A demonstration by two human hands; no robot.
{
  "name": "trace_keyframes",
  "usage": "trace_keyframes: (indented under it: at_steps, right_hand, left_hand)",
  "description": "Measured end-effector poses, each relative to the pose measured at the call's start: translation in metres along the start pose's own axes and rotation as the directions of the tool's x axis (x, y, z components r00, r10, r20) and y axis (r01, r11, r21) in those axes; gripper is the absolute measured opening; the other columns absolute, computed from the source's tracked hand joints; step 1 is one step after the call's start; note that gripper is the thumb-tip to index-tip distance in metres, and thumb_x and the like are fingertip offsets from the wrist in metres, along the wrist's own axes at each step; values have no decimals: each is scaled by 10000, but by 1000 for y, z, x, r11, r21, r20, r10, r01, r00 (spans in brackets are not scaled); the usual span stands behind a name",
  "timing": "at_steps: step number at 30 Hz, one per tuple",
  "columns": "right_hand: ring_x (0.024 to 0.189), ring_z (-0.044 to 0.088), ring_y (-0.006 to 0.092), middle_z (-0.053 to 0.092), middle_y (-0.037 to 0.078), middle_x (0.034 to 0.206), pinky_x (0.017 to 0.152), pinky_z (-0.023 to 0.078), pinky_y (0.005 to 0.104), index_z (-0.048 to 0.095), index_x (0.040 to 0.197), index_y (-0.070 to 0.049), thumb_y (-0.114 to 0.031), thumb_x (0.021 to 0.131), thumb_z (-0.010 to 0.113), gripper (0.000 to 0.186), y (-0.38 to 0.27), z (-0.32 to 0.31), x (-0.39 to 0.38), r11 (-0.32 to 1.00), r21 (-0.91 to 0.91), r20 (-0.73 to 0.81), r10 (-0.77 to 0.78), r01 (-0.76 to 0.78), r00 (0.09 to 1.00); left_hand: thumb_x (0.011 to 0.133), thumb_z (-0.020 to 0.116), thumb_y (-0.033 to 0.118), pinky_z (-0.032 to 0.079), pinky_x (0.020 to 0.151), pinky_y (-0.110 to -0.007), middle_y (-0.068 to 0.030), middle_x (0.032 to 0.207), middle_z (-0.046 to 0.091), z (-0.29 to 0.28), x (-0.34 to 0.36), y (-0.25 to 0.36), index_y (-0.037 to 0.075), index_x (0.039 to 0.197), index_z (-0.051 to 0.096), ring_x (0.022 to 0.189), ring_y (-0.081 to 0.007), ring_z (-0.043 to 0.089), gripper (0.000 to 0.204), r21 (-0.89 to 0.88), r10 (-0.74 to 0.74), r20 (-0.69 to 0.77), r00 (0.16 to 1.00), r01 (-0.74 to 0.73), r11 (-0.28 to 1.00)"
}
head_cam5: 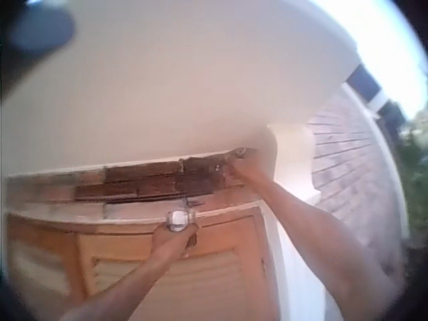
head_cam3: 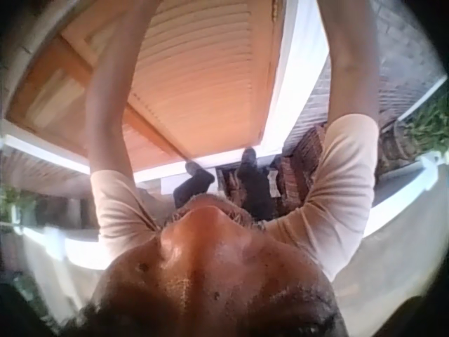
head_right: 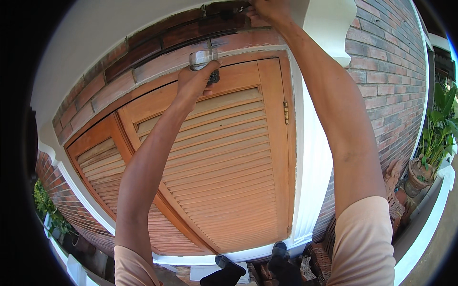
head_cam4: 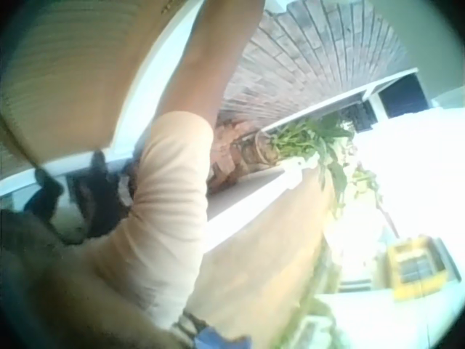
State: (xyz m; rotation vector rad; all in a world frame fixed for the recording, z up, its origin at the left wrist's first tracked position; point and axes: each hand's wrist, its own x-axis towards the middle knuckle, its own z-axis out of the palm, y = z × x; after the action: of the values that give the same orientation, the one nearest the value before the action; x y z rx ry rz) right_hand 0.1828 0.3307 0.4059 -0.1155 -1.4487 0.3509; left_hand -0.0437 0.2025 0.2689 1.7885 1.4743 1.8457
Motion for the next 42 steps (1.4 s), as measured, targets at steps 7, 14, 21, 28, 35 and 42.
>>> trace_keyframes:
  at_steps: [7,14,21,28,35,42]
  right_hand:
    - [696,735,200,754,116,839,563,583,299,725,1046,-16,-171,965,673,182,-12,12,-23,999,-14,0,44,-44,999]
    - [684,728,220,746,117,828,565,570,325,727,1024,7,-141,954,669,174,-21,-11,-39,849,-527,-118,-116,36,986]
    - [648,703,199,721,102,820,565,574,328,723,1002,23,-124,932,688,166,-1,10,-38,1000,9,-151,23,-22,988]
    - [669,727,213,712,144,865,554,596,320,664,1084,28,-126,969,661,192,-21,-5,-55,994,-107,-185,8,-28,983]
    - [789,760,167,757,116,831,634,610,256,741,1103,-56,-173,976,692,180,-5,32,-60,984,-120,-55,125,-131,991]
    - [724,743,211,726,140,881,576,593,295,668,1102,23,-144,984,669,205,-20,9,-66,998,49,-68,38,-35,997]
  left_hand:
    - [742,822,507,539,613,-282,-31,822,668,-9,-8,-2,64,1010,681,713,-112,644,537,-10,-10,13,1000,10,1000]
    - [749,819,511,529,616,-282,-27,847,676,-15,-11,-3,91,1031,677,719,-112,641,525,-13,-14,52,999,15,1000]
    - [758,808,509,531,610,-285,-29,855,678,-15,-14,-5,91,1049,679,719,-117,645,526,2,-11,55,998,11,1000]
    - [762,801,506,535,614,-287,-42,859,686,-26,-18,-6,75,1055,682,739,-121,662,534,-3,-18,53,998,18,1000]
    - [756,805,521,539,619,-284,-44,859,687,-28,-17,-11,75,1045,681,741,-116,662,545,-9,-2,43,999,2,1000]
    - [755,808,527,534,605,-280,-34,848,683,-36,-17,-13,78,1049,676,728,-112,656,552,6,-12,60,998,11,1000]
